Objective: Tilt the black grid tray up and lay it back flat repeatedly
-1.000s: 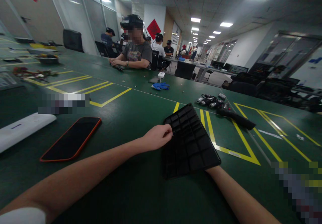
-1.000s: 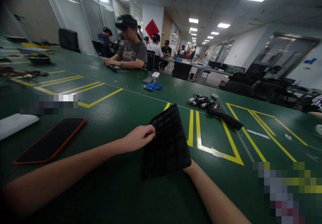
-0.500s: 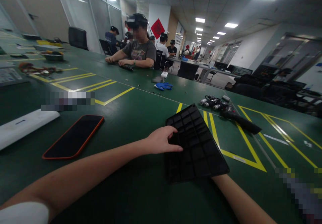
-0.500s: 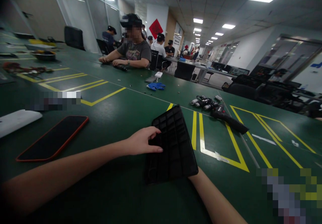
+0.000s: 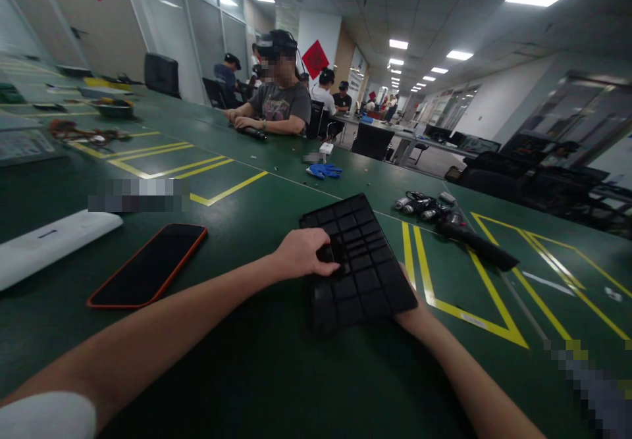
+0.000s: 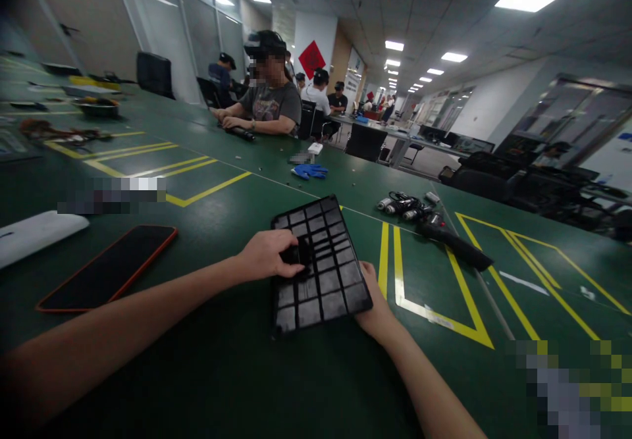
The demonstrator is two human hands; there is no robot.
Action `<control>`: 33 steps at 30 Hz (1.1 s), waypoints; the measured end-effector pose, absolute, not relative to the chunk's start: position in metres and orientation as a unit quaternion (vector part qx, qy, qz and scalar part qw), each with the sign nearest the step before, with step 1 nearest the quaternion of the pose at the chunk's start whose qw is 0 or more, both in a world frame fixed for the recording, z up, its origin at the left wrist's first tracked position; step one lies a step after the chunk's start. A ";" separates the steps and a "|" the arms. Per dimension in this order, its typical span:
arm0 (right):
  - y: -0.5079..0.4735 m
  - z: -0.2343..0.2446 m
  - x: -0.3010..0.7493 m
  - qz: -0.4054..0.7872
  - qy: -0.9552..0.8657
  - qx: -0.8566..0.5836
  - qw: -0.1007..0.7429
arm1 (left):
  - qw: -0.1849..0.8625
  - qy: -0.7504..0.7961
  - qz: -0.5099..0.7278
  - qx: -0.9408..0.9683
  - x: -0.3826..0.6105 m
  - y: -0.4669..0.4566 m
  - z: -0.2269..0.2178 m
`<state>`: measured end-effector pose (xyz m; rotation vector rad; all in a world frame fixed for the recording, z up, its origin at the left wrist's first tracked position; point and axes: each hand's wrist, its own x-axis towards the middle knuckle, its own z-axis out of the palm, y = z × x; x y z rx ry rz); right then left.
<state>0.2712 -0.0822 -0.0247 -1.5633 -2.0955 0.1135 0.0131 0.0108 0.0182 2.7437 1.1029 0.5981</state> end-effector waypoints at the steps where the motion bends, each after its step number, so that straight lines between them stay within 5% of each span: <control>1: -0.079 -0.022 0.278 0.032 -0.765 -0.591 0.255 | 0.039 0.406 0.193 0.893 0.006 0.022 0.020; 10: -0.070 -0.026 0.356 -0.071 -0.573 -0.807 0.122 | -0.013 0.729 0.051 0.683 -0.069 0.100 0.033; 18: -0.077 -0.012 0.313 -0.225 -0.628 -0.738 0.098 | 0.014 0.629 0.208 0.749 -0.038 0.072 0.037; 21: -0.087 -0.010 0.265 -0.141 -0.708 -0.679 0.133 | 0.062 0.454 0.235 0.857 0.001 0.043 0.018; 25: -0.105 -0.012 0.216 -0.008 -0.813 -0.576 0.079 | 0.065 0.284 0.159 0.943 0.033 0.021 -0.010; 33: -0.113 0.000 0.209 0.094 -0.824 -0.558 0.026 | 0.043 0.308 0.106 0.944 0.033 0.020 -0.007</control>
